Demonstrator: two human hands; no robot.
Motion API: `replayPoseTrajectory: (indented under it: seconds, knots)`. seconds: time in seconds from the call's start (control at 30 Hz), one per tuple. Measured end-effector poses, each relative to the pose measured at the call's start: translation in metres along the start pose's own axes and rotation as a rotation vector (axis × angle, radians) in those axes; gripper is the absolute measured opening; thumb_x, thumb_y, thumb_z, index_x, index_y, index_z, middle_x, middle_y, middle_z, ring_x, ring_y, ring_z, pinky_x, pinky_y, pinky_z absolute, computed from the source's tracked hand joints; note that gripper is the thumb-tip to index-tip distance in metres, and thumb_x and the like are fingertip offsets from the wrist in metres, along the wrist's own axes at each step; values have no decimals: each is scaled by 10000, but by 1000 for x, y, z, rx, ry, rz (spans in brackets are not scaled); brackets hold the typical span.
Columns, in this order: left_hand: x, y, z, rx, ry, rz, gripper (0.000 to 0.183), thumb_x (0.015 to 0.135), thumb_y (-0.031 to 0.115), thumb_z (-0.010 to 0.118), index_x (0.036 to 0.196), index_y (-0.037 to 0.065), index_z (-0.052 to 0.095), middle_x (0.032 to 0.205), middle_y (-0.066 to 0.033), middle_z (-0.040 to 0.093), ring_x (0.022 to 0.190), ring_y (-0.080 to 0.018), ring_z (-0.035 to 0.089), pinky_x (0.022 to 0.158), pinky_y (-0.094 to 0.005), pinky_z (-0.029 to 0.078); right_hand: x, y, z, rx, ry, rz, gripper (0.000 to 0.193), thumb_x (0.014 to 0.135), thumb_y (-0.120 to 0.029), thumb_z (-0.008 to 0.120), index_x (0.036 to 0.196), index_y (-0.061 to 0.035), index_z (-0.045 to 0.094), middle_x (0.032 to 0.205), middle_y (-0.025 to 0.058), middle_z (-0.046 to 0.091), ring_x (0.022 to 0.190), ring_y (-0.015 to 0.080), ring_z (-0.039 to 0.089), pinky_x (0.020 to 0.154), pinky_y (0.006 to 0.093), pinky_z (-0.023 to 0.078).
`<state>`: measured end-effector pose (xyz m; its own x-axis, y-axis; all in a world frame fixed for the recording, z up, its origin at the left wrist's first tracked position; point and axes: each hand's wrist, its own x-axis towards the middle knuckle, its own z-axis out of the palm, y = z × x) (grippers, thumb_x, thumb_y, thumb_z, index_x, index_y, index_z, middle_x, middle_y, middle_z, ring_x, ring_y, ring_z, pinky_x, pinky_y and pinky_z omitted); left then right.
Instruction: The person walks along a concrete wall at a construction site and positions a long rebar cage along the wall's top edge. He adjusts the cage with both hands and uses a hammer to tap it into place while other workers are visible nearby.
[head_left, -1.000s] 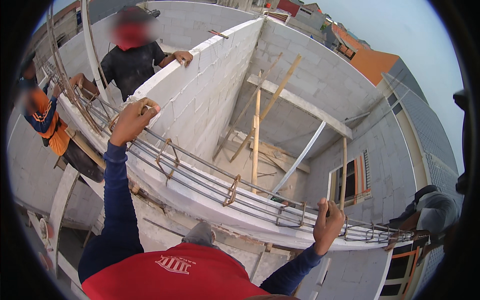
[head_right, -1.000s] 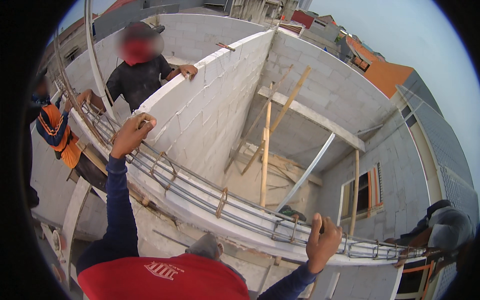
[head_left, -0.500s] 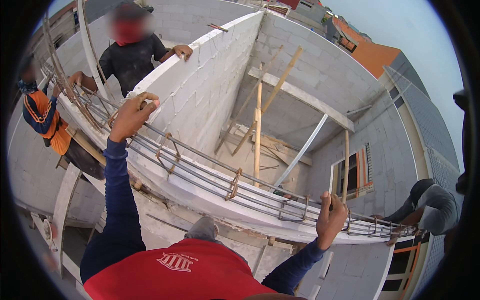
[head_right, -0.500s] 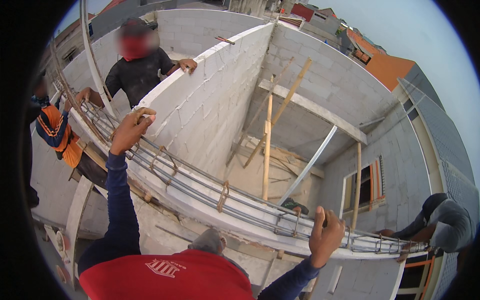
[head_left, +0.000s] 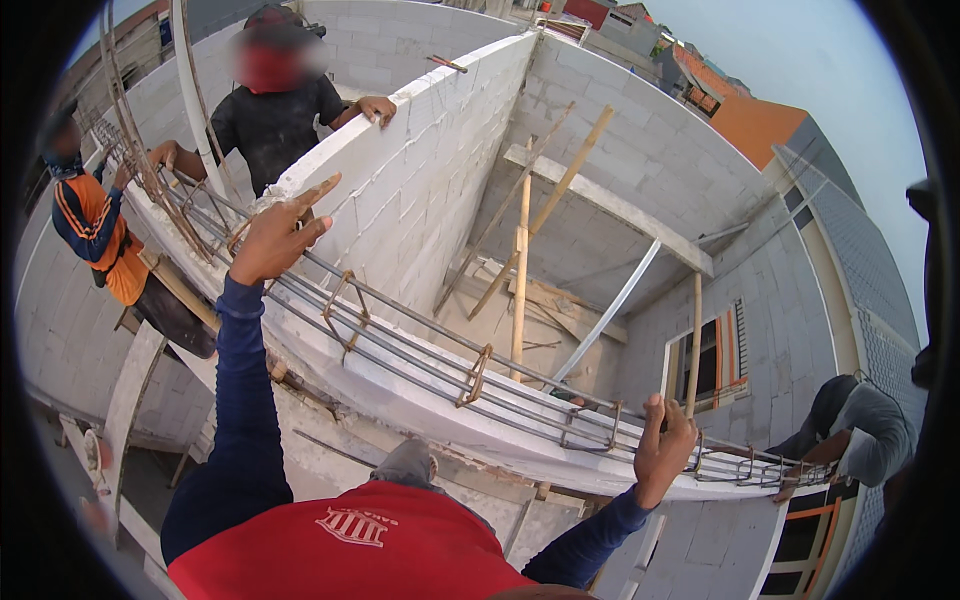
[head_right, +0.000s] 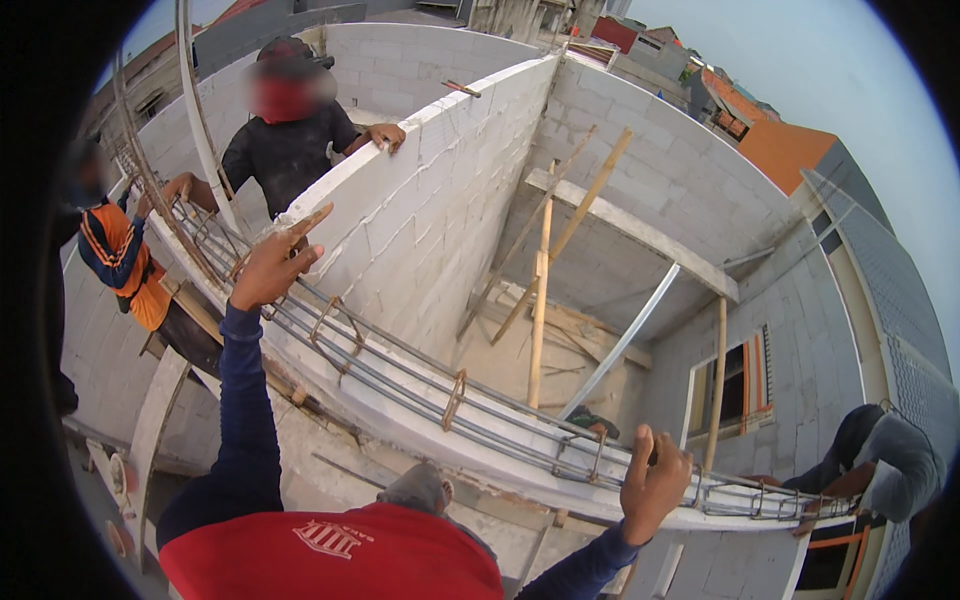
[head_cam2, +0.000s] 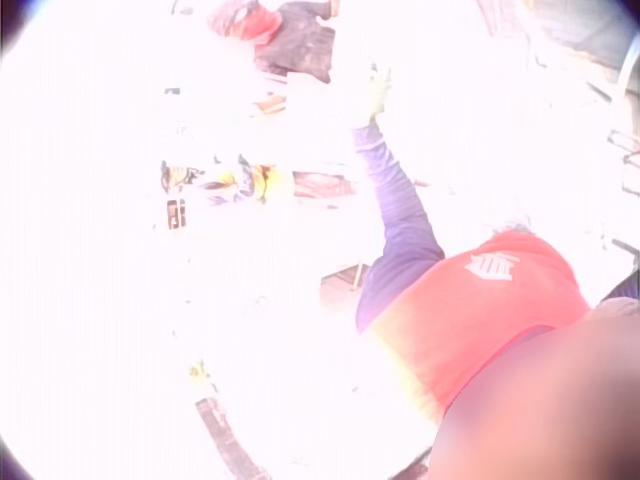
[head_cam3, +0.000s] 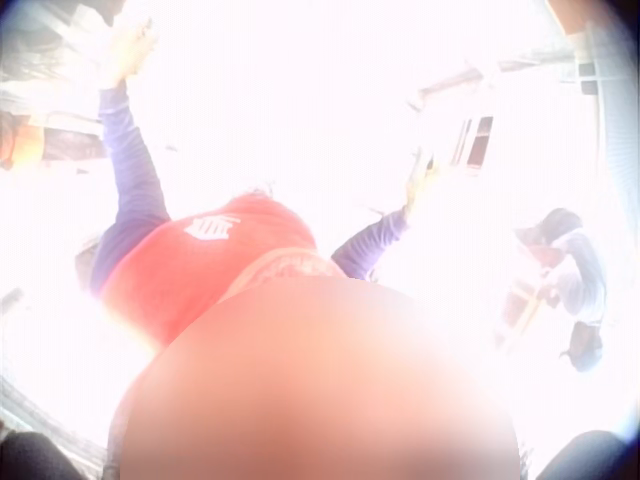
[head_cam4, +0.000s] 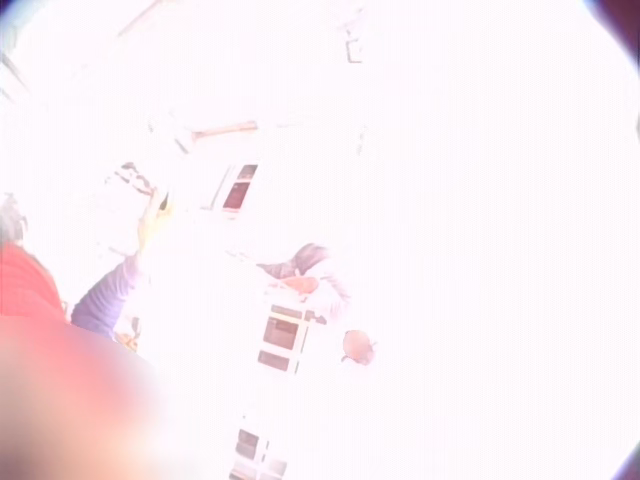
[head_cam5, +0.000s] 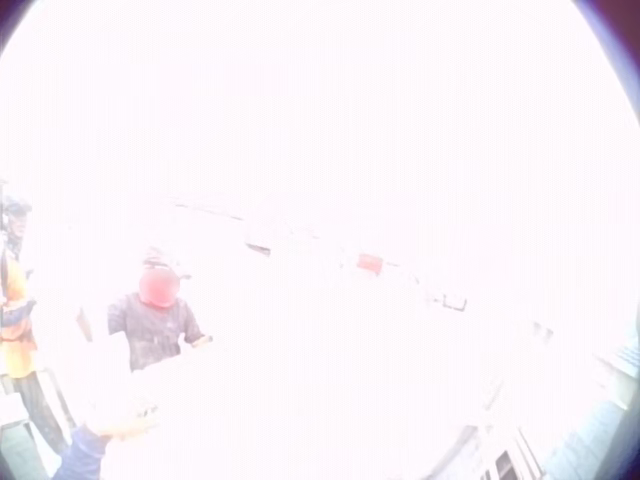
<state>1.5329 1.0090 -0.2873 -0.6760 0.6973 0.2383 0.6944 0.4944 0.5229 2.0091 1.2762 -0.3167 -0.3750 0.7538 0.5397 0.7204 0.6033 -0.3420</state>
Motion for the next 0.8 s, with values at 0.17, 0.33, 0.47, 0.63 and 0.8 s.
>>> replayPoseTrajectory:
  seconds: [0.17, 0.33, 0.47, 0.63, 0.8]
  knots:
    - [0, 0, 1, 9, -11, -48, 611, 1019, 296, 626, 1593, 320, 415, 680, -78, 550, 647, -187, 526, 686, -363, 459, -1, -1, -1, 22, -11, 11, 453, 1030, -329, 577, 723, -1, 524, 663, 217, 498, 650, 452, 447, 691, 488, 372]
    - [-1, 2, 0, 24, 25, -2, 590, 1011, 324, 620, 1575, 276, 452, 659, -116, 595, 609, -228, 552, 677, -391, 471, 0, -2, -1, 29, -16, 18, 465, 1033, -334, 572, 719, 5, 516, 657, 223, 486, 654, 462, 443, 722, 489, 394]
    - [-2, 4, -1, 16, 21, -24, 588, 1010, 318, 620, 1572, 275, 457, 654, -107, 585, 609, -225, 539, 676, -386, 468, 0, -3, -2, 12, -32, 33, 477, 1035, -344, 569, 716, 6, 514, 656, 224, 483, 657, 464, 440, 734, 489, 401]
    - [-1, 4, -1, -16, 1, -34, 581, 1018, 310, 618, 1575, 282, 455, 648, -60, 505, 613, -176, 473, 643, -356, 420, 0, -4, -2, 2, -8, 22, 464, 1032, -343, 577, 723, 2, 538, 658, 211, 494, 651, 454, 442, 726, 484, 397]
    - [0, 0, -1, 2, 11, -21, 569, 1014, 321, 623, 1561, 262, 478, 636, -70, 542, 596, -187, 499, 637, -364, 437, 0, -1, -2, 34, -26, 25, 422, 1022, -325, 595, 740, -11, 579, 662, 183, 522, 638, 422, 462, 691, 457, 379]
